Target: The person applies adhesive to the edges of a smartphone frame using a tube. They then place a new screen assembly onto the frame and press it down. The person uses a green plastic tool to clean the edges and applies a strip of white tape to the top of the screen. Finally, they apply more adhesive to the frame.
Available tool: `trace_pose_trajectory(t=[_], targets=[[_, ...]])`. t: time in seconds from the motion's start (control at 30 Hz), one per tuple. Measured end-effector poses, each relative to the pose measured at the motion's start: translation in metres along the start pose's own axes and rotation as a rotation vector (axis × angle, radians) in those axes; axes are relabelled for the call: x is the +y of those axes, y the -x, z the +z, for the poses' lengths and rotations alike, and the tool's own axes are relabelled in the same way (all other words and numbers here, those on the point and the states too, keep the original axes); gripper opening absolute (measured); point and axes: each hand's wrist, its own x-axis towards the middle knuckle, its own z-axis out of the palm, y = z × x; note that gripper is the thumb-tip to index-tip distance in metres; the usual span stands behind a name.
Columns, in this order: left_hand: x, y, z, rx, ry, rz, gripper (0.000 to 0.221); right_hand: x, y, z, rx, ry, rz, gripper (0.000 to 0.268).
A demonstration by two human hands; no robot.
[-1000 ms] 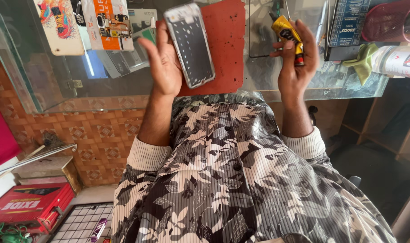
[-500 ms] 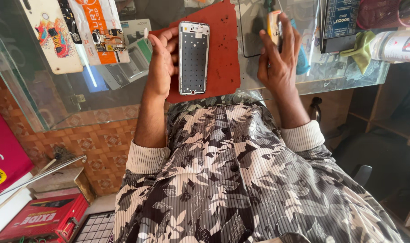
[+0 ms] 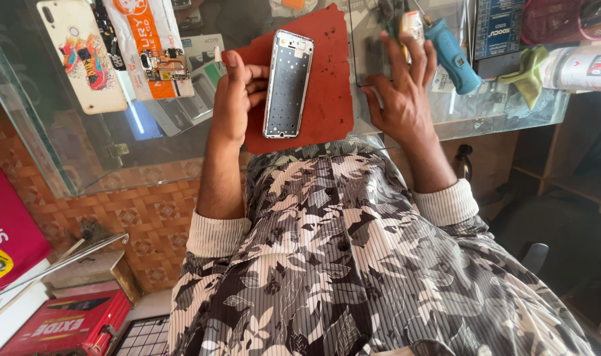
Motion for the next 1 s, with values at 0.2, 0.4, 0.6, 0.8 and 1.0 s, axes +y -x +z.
trace_pose_trajectory(t=[0.2,0.4,0.6,0.8,1.0], targets=[[0.001,0.008,-0.008,-0.102,-0.008,0.011,0.111,-0.009,-0.015,-0.009,-0.049,0.025,-0.1,0.014],[0.0,0.01,-0.01,-0.055,0.05,-0.09,0.099,-0.028,-0.034,-0.028,0.194,-0.289,-0.03,0.019],[-0.003,0.013,-0.013,-0.051,0.188,-0.093,0.092,-0.044,-0.038,-0.015,0.51,-0.563,0.197,0.006],[0.006,0.017,-0.017,-0.16,0.415,-0.093,0.089,-0.051,-0.038,0.001,0.673,-1.024,0.266,0.009],[0.007,0.021,-0.001,-0.209,0.566,-0.051,0.085,-0.044,-0.03,-0.002,0.585,-1.495,0.506,0.012]])
